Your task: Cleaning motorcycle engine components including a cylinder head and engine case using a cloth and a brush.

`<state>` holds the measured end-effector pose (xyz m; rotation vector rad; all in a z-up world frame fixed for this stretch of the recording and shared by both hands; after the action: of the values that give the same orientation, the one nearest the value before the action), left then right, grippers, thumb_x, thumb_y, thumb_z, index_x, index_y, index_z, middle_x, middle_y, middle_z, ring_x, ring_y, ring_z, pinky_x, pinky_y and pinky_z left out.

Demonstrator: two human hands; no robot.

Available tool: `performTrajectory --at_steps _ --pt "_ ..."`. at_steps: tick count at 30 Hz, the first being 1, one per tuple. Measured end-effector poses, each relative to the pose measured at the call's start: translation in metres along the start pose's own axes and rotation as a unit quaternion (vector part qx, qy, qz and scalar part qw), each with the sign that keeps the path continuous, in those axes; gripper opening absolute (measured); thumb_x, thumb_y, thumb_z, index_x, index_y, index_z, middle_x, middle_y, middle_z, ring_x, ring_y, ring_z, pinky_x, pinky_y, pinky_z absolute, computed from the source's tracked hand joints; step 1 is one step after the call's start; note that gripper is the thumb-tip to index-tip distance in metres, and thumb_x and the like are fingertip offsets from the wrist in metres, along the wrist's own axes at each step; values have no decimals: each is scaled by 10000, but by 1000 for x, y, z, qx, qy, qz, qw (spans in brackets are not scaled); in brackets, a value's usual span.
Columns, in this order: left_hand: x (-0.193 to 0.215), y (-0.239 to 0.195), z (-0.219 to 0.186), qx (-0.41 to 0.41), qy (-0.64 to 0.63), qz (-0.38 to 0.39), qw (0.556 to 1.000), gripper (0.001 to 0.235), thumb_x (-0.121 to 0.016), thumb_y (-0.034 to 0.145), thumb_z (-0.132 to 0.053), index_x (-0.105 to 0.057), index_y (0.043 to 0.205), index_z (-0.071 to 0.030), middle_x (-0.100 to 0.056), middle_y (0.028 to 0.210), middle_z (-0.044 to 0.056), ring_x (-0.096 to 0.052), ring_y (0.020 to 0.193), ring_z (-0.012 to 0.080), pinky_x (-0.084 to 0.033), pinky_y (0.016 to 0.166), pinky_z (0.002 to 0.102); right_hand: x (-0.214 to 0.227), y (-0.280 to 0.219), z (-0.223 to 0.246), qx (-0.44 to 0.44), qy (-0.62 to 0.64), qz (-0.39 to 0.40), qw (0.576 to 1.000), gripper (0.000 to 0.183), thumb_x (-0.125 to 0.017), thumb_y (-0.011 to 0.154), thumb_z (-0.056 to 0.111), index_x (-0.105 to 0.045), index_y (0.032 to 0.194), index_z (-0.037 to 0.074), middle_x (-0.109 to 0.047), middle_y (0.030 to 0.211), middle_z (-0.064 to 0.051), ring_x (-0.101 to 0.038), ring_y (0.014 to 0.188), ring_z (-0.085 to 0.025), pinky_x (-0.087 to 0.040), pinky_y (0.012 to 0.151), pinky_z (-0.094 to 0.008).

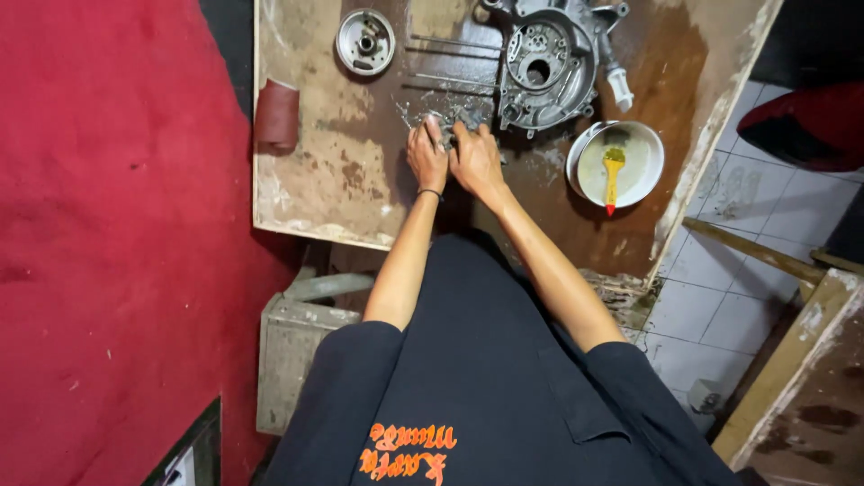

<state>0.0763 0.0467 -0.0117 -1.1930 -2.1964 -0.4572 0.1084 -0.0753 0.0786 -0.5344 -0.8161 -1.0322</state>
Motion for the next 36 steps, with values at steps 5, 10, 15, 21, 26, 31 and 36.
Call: performTrajectory --at_steps 5,10,15,21,26,31,36 --pt "10 3 -15 -8 0 -7 1000 464 -378 1093 -382 -704 1087 -51 -700 998 195 -629 981 407 -488 859 498 -1 -6 -2 -15 3 -4 1000 333 -683 845 92 -620 1164 19 -714 969 -240 -579 1018 -460 -470 883 -548" --pt "7 3 -7 12 -8 -9 1000 474 -369 1100 -386 -721 1101 -68 -693 1005 195 -637 992 403 -499 877 493 1 -4 2 -12 17 -17 1000 356 -685 834 106 -618 1172 15 -717 980 -238 -572 1026 -466 -463 878 -551" --pt "0 -1 5 27 -7 6 1000 440 -400 1084 -374 -726 1142 -85 -709 1097 176 -608 1131 412 -473 954 495 -9 -5 -7 -7 26 -4 1000 405 -685 828 106 -612 1210 -5 -709 985 -253 -582 1013 -478 -477 880 -557" --pt "-29 -13 36 -102 96 -50 989 404 -402 1099 -332 -608 1320 -64 -659 1224 202 -556 1188 440 -447 1024 508 -4 3 -28 -29 53 93 994 403 -684 890 144 -634 1276 39 -635 1090 -321 -613 1012 -504 -513 892 -533" --pt "3 -6 -3 -23 28 2 999 383 -380 1079 -308 -673 1155 -73 -680 1050 180 -603 1063 417 -477 924 502 7 -2 -21 12 88 111 990 368 -696 889 157 -654 1225 15 -662 1077 -297 -618 1042 -487 -500 911 -526" --pt "15 1 -10 47 1 -24 999 473 -358 1092 -371 -742 1006 -110 -699 993 171 -629 991 399 -479 873 496 -3 -3 -40 32 51 38 997 275 -691 935 197 -705 1109 -15 -656 1031 -310 -607 984 -487 -491 876 -533" --pt "19 4 -25 32 -29 -26 999 490 -348 1086 -376 -735 993 -91 -711 966 170 -633 977 387 -485 871 489 -10 -3 -40 68 -22 42 997 232 -658 961 205 -765 940 0 -637 975 -308 -589 919 -455 -499 849 -520"
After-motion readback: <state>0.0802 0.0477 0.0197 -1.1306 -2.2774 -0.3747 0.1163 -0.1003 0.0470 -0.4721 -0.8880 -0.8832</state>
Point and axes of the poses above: each hand's wrist, its own y-axis towards the middle knuckle, its own x-axis out of the back of the hand, z = x × y, the point moved 8 cm from there along y, towards the middle knuckle
